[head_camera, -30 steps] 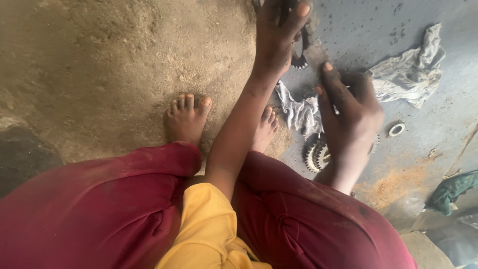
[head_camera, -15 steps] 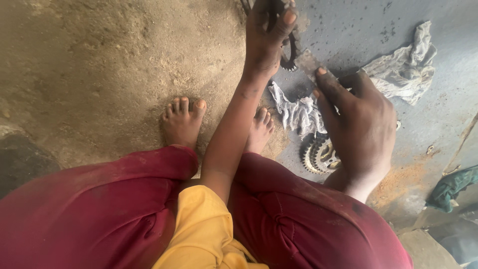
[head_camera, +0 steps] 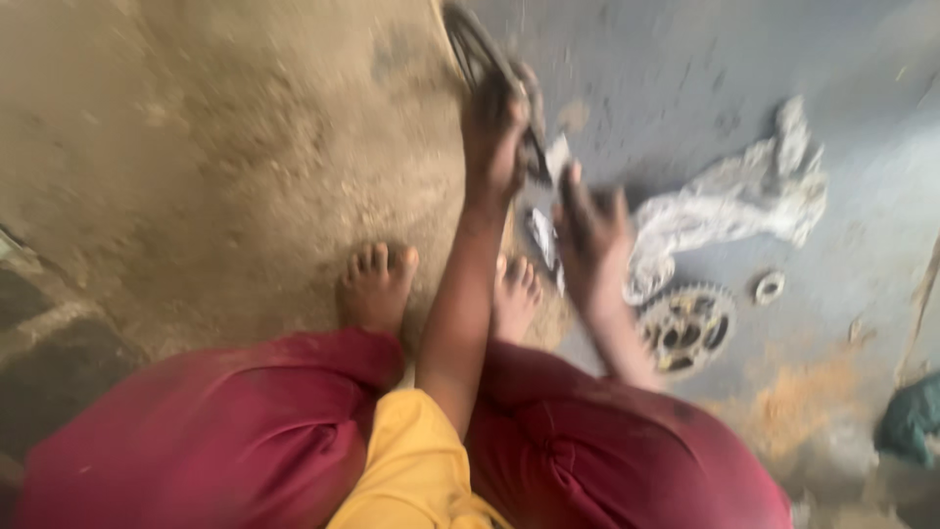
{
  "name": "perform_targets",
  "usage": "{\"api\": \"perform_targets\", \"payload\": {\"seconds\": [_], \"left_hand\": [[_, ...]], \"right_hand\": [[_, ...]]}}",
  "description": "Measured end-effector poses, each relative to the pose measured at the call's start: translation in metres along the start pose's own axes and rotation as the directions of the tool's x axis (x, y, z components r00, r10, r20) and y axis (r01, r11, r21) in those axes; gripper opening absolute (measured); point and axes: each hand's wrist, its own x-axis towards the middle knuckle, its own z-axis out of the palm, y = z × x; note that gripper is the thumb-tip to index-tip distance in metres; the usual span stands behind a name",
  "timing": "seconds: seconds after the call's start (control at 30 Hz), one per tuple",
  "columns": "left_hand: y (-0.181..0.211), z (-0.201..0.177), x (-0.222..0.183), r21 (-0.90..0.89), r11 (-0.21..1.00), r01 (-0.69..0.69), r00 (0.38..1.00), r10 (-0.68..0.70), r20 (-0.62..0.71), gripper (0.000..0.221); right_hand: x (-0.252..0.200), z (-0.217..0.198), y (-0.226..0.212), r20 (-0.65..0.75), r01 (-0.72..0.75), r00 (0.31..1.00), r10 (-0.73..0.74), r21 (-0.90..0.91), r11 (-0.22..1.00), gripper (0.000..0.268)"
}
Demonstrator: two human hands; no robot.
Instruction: The person cleans a motorcycle sprocket by scraping the surface and teeth with a metal tool, periodically wiping it with a cloth.
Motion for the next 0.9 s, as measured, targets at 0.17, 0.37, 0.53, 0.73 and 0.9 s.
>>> {"api": "perform_targets", "payload": {"seconds": [0.17,0.37,0.53,0.73,0.9], "left_hand": [[-0.011,0.002,-0.009,0.012,0.996,-0.088,0.994,0.087,0.071,0.031],[-0.02,0.003,-0.015,-0.03,0.999,0.033,0.997,-0.031,0.073,0.037],[-0.028,0.003,-0.013,0.057,0.998,-0.005,0.997,0.0,0.076,0.038],[-0.027,0.005,-0.013,0.021,1.0,0.001,0.992,-0.004,0.126,0.037],[-0.001,0.008,-0.013,-0.035,0.999,0.041,0.996,-0.038,0.077,0.042]], "right_hand": [[-0.022,0.005,-0.009,-0.245,-0.127,0.957,0.157,0.132,0.983,0.046],[-0.006,-0.052,-0.025,-0.084,-0.059,0.995,0.045,-0.168,0.984,0.035],[0.013,-0.075,-0.032,0.129,-0.093,0.983,0.13,-0.258,0.962,0.026],[0.012,-0.088,-0.019,0.148,-0.001,0.988,0.036,-0.234,0.972,0.029],[-0.014,0.007,0.005,-0.047,-0.091,0.994,0.097,0.114,0.989,0.041]]}}
